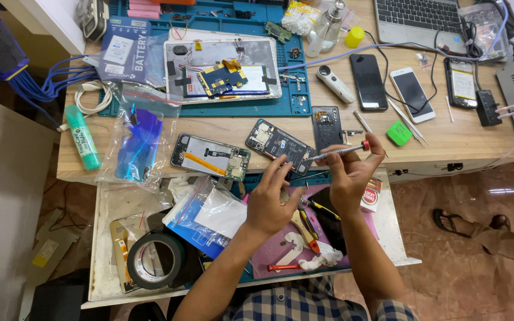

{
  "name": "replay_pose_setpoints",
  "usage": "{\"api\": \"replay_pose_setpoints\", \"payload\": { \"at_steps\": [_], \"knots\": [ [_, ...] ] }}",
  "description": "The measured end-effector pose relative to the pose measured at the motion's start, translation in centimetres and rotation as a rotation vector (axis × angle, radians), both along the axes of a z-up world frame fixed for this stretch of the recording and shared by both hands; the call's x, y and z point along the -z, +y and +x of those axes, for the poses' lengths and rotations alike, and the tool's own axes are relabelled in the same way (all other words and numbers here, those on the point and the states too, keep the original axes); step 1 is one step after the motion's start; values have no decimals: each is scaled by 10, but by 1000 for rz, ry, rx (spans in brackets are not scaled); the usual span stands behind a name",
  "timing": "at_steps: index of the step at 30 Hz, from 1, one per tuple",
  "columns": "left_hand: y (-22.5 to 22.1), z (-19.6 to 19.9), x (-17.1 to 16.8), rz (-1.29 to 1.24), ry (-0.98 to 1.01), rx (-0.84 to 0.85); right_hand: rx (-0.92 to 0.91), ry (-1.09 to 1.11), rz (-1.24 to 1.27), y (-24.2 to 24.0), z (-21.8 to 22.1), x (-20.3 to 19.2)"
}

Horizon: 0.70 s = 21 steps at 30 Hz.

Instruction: The person uses a screwdriver to remove screws from the internal frame of a disassembled smartphone. They carefully manipulate the phone's components, including the battery and circuit board, while working at a cluttered repair bench.

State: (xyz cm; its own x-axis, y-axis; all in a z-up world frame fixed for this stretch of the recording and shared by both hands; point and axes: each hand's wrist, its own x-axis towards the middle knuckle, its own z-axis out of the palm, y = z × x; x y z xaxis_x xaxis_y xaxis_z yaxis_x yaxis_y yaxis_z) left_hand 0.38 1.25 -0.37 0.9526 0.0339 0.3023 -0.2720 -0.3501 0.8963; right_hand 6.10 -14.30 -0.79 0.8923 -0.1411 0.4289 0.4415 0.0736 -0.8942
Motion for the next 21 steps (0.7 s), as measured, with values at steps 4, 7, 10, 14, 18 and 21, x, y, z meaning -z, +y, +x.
{"api": "replay_pose_setpoints", "payload": {
  "at_steps": [4, 7, 10, 14, 18, 21],
  "knots": [
    [2, 4, 6, 232, -26, 64, 3, -66, -166, 20, 28, -26],
    [4, 4, 3, 266, 46, 110, -43, -167, -280, 35, 48, -29],
    [5, 5, 2, 285, 69, 134, -3, -273, -431, 48, 62, -26],
    [4, 7, 7, 285, 102, 132, 32, -342, -630, 52, 72, -12],
    [2, 7, 9, 300, 71, 94, 46, -351, -643, 56, 76, -6],
    [2, 7, 9, 313, 51, 78, 54, -350, -650, 57, 77, -5]
  ]
}}
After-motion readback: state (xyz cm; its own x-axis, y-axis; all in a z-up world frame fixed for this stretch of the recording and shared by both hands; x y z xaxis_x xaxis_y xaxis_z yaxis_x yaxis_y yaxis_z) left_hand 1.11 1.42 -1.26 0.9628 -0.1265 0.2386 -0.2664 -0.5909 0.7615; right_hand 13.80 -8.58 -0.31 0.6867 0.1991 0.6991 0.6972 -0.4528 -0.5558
